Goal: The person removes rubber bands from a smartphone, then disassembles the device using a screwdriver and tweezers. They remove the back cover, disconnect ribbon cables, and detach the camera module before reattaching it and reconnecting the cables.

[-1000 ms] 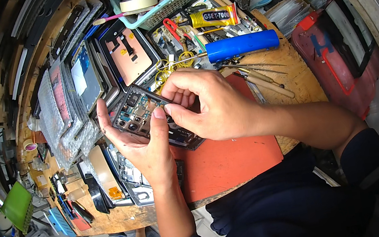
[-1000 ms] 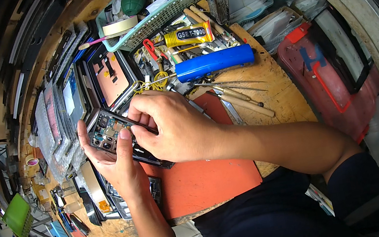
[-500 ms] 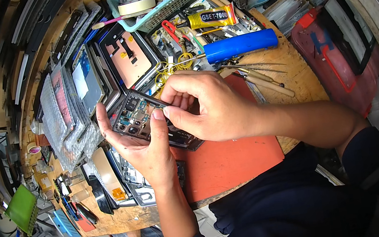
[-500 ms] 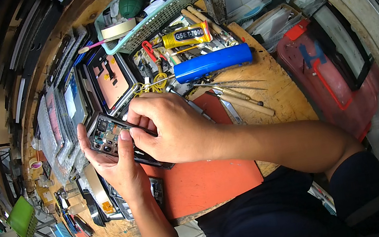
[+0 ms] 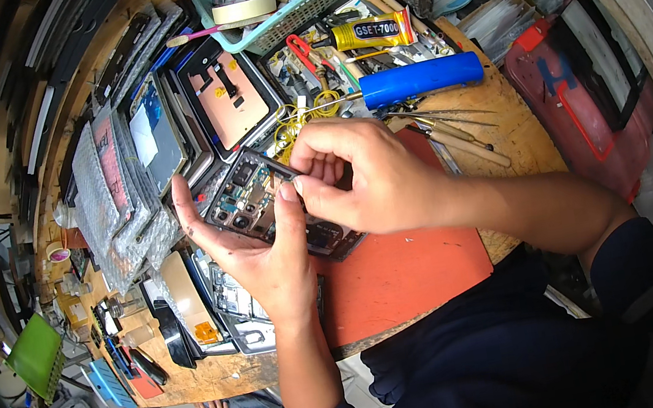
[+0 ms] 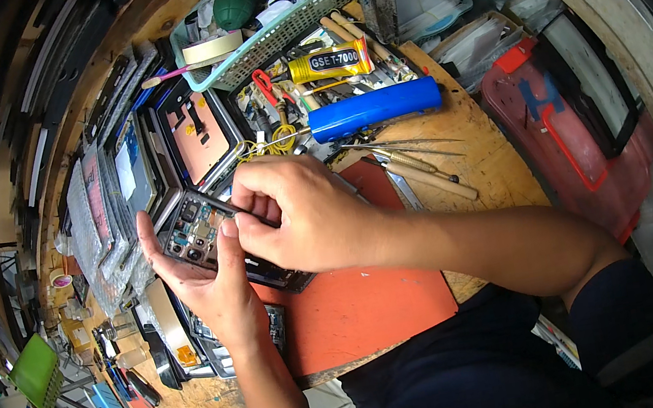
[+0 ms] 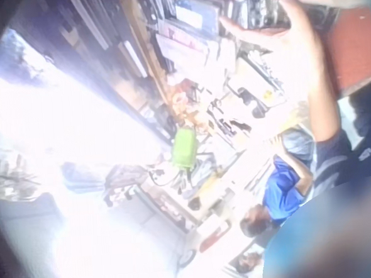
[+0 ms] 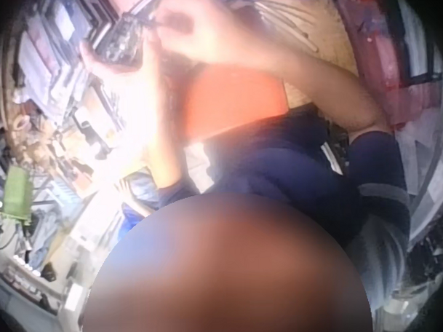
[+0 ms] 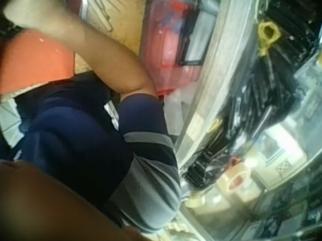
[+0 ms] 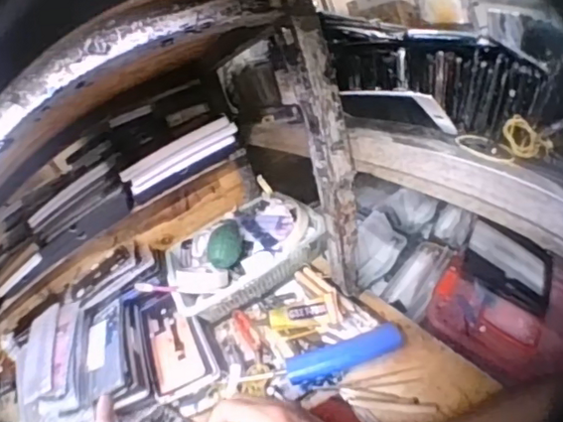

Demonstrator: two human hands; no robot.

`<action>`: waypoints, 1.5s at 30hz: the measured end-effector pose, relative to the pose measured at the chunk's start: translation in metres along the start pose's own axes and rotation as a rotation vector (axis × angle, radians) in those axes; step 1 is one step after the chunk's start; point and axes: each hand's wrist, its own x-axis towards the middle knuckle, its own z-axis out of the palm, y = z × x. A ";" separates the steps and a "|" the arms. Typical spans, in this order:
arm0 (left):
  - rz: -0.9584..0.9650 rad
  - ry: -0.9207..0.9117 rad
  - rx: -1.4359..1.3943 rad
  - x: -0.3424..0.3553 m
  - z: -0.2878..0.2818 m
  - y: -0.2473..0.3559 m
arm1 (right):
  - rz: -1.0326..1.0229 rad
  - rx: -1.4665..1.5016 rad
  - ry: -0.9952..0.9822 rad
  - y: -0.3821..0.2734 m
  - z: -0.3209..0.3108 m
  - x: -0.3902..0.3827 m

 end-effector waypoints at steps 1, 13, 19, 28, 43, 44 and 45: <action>-0.023 0.002 -0.029 0.001 0.001 0.000 | 0.022 0.022 -0.008 0.001 -0.002 0.002; -0.027 -0.107 -0.117 0.004 -0.003 -0.009 | 0.000 -0.019 -0.221 0.010 -0.020 0.014; -0.117 -0.117 -0.257 0.008 -0.004 -0.003 | 0.122 0.133 -0.242 0.013 -0.018 0.016; -0.141 -0.060 -0.310 0.015 -0.012 -0.004 | 0.196 0.115 -0.353 0.003 -0.024 0.018; -0.166 -0.038 -0.412 0.013 -0.007 0.004 | 0.170 0.178 -0.303 0.009 -0.020 0.014; -0.177 -0.037 -0.422 0.013 -0.006 0.004 | 0.137 0.154 -0.299 0.010 -0.020 0.013; -0.181 -0.044 -0.395 0.012 -0.007 0.004 | 0.127 0.176 -0.296 0.010 -0.020 0.012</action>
